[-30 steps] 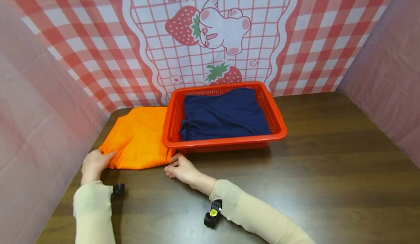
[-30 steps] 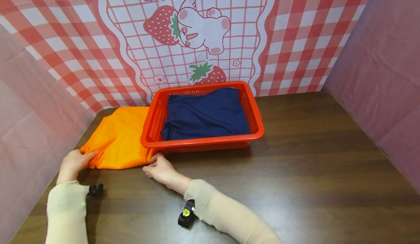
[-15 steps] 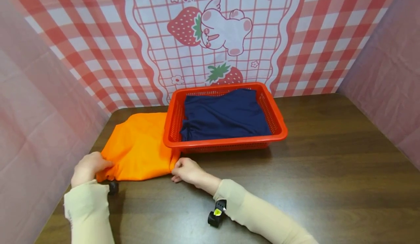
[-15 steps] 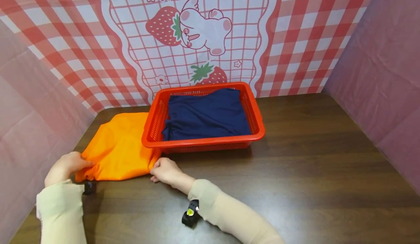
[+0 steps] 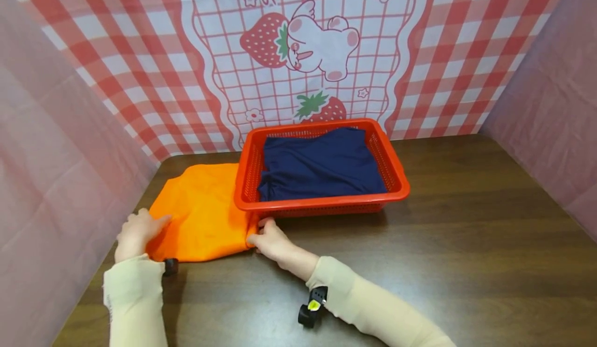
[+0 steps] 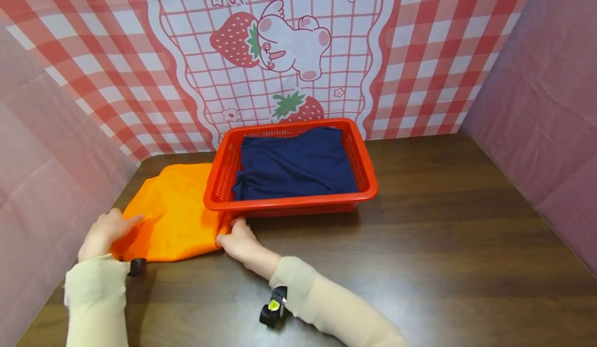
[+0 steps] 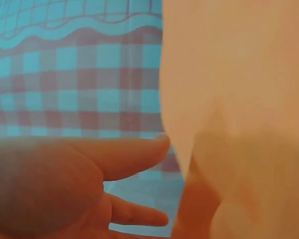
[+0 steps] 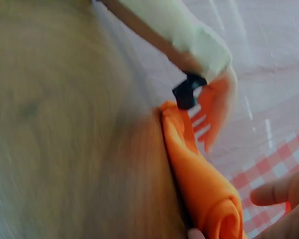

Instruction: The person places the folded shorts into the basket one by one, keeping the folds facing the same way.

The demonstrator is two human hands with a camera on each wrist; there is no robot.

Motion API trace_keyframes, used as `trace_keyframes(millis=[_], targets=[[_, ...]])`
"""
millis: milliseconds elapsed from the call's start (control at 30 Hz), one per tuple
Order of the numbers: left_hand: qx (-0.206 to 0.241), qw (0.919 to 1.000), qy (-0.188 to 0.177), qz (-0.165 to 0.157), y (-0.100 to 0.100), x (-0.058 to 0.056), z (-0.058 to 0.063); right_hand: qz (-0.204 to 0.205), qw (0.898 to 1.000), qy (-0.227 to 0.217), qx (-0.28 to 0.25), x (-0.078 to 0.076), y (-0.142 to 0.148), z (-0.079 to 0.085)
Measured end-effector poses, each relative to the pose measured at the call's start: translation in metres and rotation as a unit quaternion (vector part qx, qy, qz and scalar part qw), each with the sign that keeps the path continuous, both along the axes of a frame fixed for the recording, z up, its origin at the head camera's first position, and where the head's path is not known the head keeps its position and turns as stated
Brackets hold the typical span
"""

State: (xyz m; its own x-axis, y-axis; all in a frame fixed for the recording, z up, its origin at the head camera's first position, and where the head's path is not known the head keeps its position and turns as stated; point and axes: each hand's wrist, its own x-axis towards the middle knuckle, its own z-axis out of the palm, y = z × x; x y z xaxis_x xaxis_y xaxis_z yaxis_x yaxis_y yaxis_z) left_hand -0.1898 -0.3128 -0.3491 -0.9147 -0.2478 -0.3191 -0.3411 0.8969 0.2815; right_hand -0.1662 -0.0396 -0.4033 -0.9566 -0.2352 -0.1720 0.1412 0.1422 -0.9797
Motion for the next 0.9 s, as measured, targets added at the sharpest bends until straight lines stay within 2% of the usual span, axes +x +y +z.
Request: trace_keyframes(millis=[133,267,400,600,667,767,900], targets=[[0.019,0.9997,-0.017,0.002,0.007,-0.006,-0.007,-0.019,0.997,-0.026,-0.073,0.003,-0.003,0.0],[-0.013,0.9999,-0.003,0.005,0.014,-0.01,-0.014,-0.005,0.992,-0.047,-0.116,0.004,-0.004,-0.002],[-0.05,0.9987,0.007,0.002,0.016,-0.012,-0.017,0.03,0.994,-0.045,-0.097,0.003,-0.001,-0.004],[-0.078,0.9962,-0.034,-0.015,0.015,-0.011,-0.013,0.113,0.991,-0.069,-0.035,0.002,0.004,0.001],[-0.079,0.996,-0.039,-0.014,0.014,-0.01,-0.012,0.124,0.989,-0.076,-0.017,0.002,0.005,0.002],[-0.065,0.9973,-0.033,-0.009,0.013,-0.009,-0.012,0.089,0.992,-0.086,-0.023,0.003,0.002,0.005],[-0.023,0.9997,0.001,0.0,0.014,-0.013,-0.017,0.008,0.991,-0.101,-0.084,0.005,-0.006,0.005]])
